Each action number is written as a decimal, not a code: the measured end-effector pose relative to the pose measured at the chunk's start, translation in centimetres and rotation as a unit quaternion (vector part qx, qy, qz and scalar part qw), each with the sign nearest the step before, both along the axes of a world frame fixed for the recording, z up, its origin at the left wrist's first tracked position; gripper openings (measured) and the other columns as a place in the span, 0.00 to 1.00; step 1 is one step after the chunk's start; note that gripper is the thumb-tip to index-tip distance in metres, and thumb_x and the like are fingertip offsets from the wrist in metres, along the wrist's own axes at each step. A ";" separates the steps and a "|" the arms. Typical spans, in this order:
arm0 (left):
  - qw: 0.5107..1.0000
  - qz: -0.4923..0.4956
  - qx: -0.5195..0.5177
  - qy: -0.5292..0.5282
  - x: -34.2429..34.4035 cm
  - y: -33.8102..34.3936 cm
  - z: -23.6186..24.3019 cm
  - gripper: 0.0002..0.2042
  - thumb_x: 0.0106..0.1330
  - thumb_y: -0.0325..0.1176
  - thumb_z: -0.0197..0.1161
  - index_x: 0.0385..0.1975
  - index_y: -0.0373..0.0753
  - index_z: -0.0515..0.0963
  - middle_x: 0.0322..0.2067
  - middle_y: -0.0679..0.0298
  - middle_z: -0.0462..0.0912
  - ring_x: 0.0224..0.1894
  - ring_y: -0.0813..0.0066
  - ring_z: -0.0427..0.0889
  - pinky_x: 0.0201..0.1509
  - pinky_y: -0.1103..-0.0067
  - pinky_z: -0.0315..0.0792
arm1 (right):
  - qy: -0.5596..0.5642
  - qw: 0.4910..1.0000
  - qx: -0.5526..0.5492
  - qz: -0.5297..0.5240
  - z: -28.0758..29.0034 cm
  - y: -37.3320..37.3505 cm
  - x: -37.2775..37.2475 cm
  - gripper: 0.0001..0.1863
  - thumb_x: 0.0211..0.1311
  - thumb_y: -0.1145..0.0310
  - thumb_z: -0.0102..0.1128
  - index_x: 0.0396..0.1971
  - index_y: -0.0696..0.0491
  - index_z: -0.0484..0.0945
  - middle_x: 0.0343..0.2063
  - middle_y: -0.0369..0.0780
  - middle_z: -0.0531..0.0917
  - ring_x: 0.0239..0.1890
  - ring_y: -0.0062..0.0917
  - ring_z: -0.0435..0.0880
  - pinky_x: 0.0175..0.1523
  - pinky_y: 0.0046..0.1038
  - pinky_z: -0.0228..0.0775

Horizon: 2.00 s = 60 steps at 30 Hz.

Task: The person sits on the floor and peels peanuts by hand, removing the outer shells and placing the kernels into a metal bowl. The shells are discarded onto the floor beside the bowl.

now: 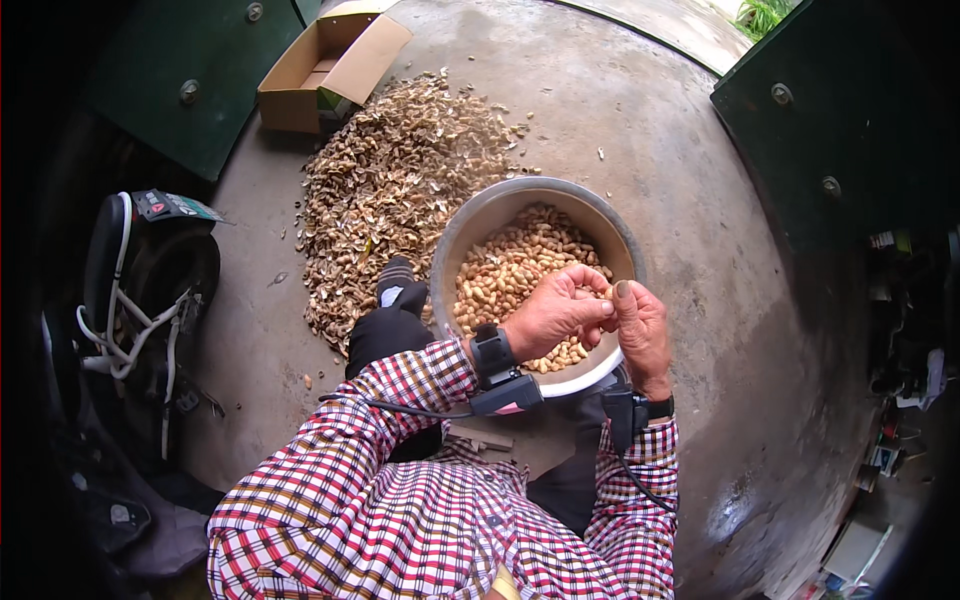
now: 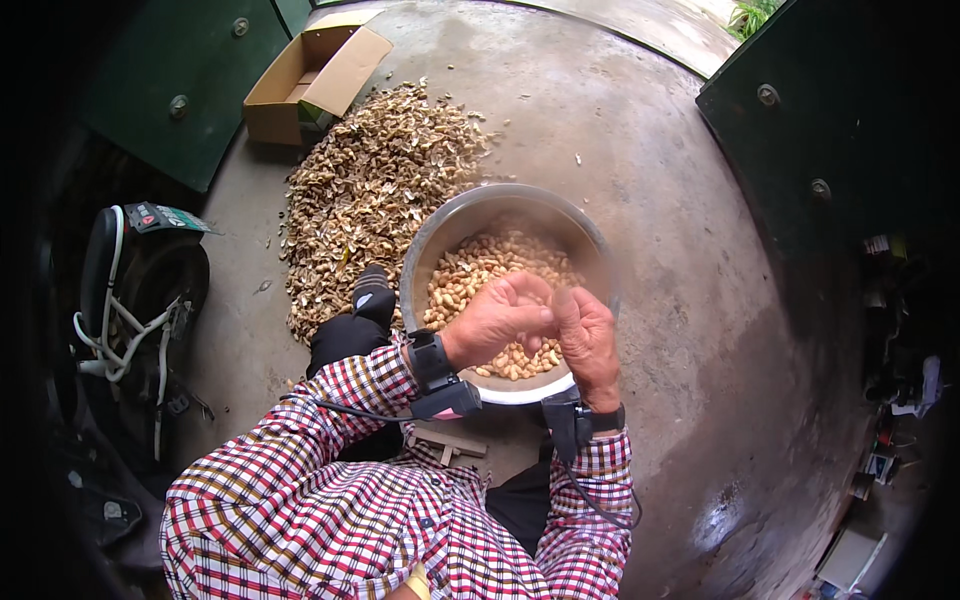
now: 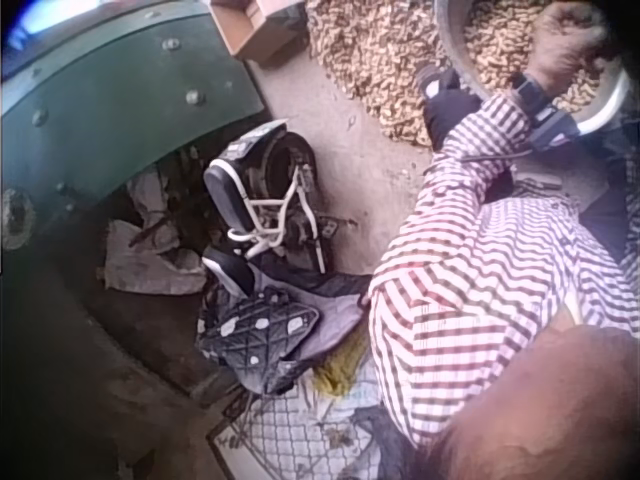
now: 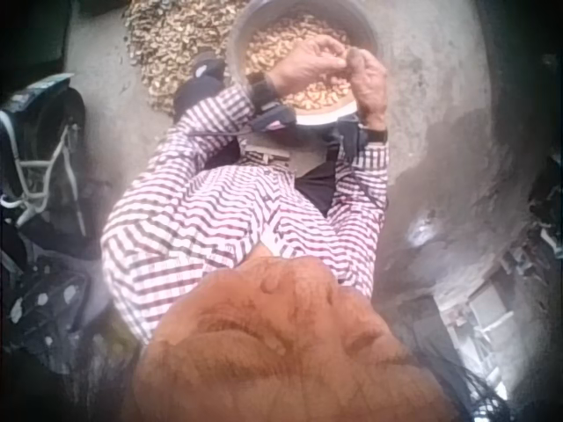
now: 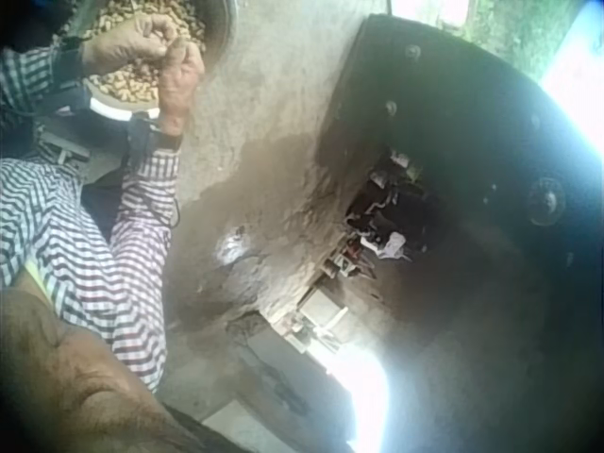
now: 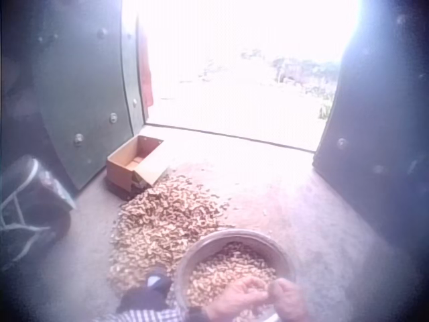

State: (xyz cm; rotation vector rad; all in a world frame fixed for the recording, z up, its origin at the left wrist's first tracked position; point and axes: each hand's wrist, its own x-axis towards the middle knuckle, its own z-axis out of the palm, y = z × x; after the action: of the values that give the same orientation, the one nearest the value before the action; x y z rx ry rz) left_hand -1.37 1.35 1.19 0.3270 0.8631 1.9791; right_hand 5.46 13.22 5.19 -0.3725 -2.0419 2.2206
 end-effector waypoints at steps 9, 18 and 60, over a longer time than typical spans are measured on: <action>0.999 -0.015 0.007 -0.033 -0.4 -0.3 0.6 0.08 0.57 0.30 0.57 0.34 0.36 0.68 0.23 0.60 0.77 0.17 0.81 0.74 0.17 0.87 0.70 | 0.005 0.996 -0.088 0.030 -0.5 -0.2 -0.4 0.20 0.60 0.54 0.46 0.19 0.56 0.65 0.13 0.36 0.71 0.15 0.18 0.72 0.20 0.19 0.66; 0.999 -0.018 0.017 -0.028 -0.6 -0.5 -0.1 0.07 0.59 0.29 0.55 0.31 0.35 0.65 0.20 0.60 0.76 0.16 0.81 0.75 0.14 0.85 0.72 | 0.007 1.000 -0.024 -0.015 -2.0 -0.4 -0.7 0.17 0.62 0.59 0.45 0.20 0.55 0.70 0.11 0.30 0.70 0.13 0.09 0.66 0.18 0.11 0.55; 0.977 0.057 0.046 -0.199 -0.2 -0.3 -1.9 0.03 0.59 0.29 0.53 0.28 0.40 0.68 0.22 0.69 0.71 0.20 0.85 0.69 0.24 0.83 0.67 | 0.031 0.985 -0.013 -0.168 -3.1 -3.2 -1.7 0.14 0.61 0.66 0.47 0.18 0.57 0.68 0.12 0.34 0.73 0.13 0.12 0.71 0.15 0.13 0.61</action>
State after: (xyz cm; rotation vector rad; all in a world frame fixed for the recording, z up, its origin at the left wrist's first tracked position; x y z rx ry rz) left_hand -1.58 1.04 -0.67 -0.0707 0.5441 2.0969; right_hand 3.75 10.06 2.13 -0.5924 -1.7657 2.0293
